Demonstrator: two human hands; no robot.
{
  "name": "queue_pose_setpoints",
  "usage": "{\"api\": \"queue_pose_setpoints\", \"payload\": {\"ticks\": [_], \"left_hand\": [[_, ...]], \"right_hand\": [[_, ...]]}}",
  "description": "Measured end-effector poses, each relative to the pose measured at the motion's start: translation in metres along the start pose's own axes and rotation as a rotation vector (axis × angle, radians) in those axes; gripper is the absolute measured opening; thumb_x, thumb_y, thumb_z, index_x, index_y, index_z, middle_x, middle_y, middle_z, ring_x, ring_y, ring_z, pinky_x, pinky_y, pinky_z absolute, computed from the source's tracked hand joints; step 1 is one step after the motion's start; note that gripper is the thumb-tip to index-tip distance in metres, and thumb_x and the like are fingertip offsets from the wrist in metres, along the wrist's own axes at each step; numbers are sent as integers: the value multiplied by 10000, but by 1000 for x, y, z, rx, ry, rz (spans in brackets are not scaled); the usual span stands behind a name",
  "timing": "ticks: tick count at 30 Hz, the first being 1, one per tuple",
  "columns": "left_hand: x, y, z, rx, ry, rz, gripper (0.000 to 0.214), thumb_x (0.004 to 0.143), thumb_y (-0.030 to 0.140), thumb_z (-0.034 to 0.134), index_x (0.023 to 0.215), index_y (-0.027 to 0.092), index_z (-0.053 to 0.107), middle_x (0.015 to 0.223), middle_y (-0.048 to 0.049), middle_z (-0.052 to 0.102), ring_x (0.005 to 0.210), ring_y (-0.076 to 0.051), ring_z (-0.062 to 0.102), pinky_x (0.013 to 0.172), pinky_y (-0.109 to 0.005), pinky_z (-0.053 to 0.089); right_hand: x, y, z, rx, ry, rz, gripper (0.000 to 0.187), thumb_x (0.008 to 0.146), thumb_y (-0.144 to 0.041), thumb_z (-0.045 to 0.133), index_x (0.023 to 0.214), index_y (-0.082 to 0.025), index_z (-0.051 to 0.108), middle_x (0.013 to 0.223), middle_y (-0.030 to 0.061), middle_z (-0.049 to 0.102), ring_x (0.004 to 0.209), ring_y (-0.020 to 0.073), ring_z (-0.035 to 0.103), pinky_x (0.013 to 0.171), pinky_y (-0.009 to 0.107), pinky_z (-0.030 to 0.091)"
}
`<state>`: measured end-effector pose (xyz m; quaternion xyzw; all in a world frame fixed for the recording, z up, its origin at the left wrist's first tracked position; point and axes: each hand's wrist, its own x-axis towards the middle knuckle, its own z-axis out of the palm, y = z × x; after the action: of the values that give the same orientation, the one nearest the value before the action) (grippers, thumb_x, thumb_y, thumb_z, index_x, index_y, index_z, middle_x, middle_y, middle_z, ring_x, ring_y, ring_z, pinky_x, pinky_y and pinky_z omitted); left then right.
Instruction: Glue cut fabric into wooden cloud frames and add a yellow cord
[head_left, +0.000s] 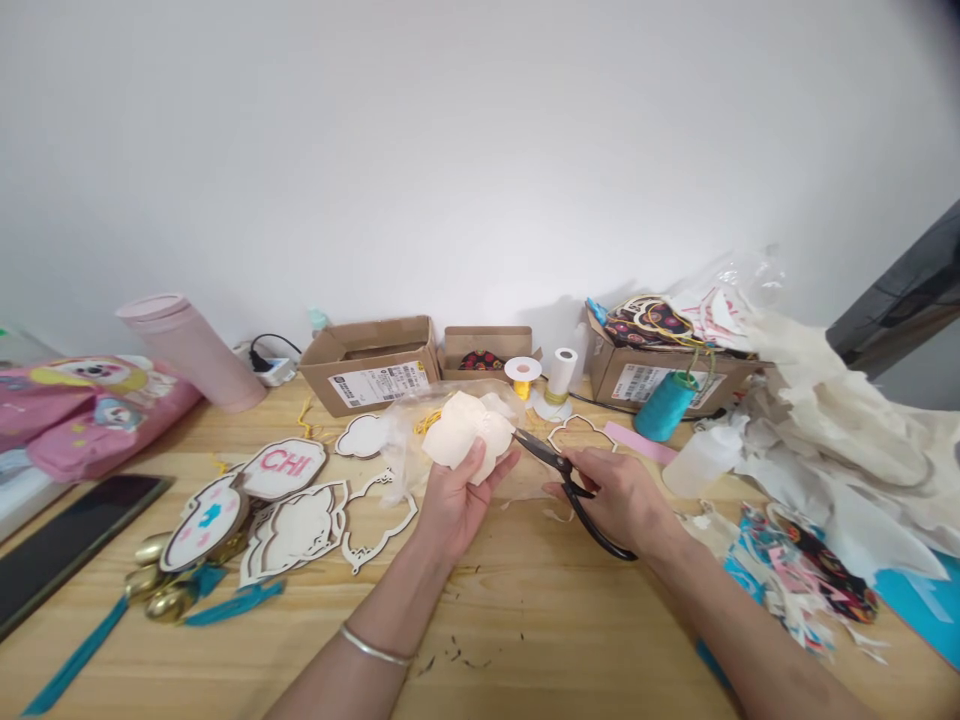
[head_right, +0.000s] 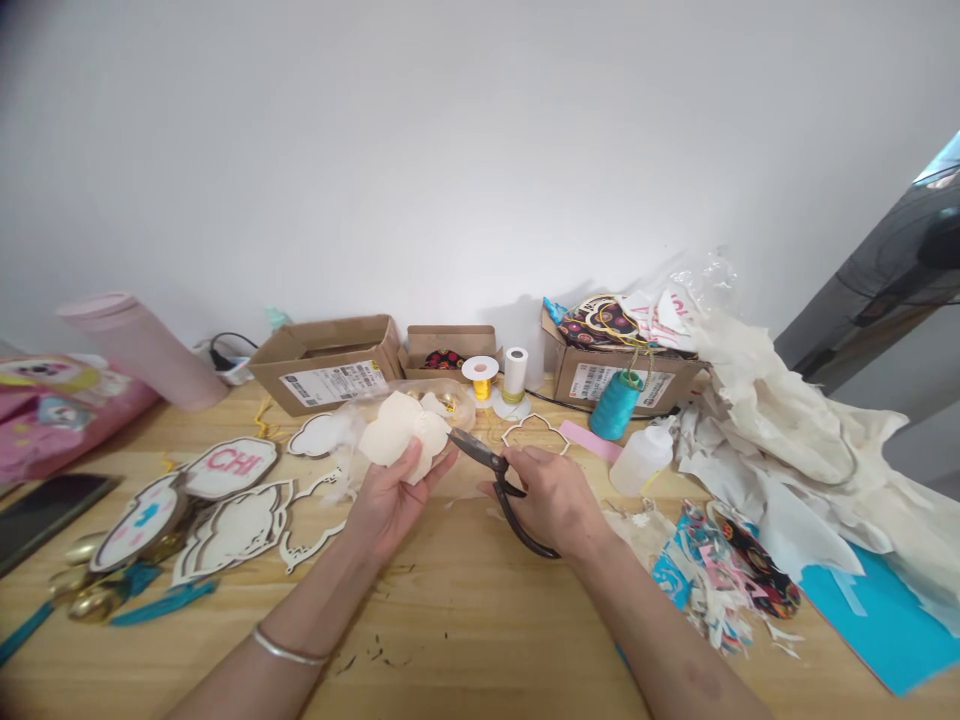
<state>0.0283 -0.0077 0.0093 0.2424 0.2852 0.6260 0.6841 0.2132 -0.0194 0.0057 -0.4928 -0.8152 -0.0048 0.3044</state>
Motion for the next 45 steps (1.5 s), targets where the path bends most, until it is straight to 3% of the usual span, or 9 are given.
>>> {"api": "queue_pose_setpoints", "payload": {"ticks": [22, 38, 41, 45], "left_hand": [[-1, -1, -1, -20, -9, -44, 349, 756, 126, 603, 1085, 241, 584, 997, -22, 685, 874, -157, 645, 828, -356, 528], [-2, -2, -2, -10, -1, -51, 371, 760, 128, 598, 1111, 244, 565, 1028, -33, 676, 927, -187, 636, 785, -324, 545], [-1, -3, -2, -6, -23, -47, 372, 761, 130, 597, 1114, 243, 561, 1057, -34, 665, 959, -207, 625, 813, -362, 536], [-2, -2, -1, -3, -57, -57, 357, 758, 135, 601, 1099, 234, 568, 1070, -38, 660, 993, -238, 609, 845, -408, 518]], "right_hand": [[1, -1, 1, -8, 62, -16, 387, 819, -496, 453, 679, -158, 579, 495, -4, 491, 430, 107, 427, 430, 221, 277], [-2, 0, 1, -143, 73, -36, 356, 843, -440, 443, 674, -162, 588, 552, 39, 611, 459, 130, 510, 431, 247, 243], [-1, 1, 1, -56, 35, 23, 375, 831, -449, 457, 609, -166, 563, 515, 25, 567, 454, 120, 469, 442, 244, 255], [3, 6, 4, 318, -67, 253, 383, 769, -522, 512, 649, -166, 589, 493, -21, 458, 450, 92, 381, 426, 216, 274]]}}
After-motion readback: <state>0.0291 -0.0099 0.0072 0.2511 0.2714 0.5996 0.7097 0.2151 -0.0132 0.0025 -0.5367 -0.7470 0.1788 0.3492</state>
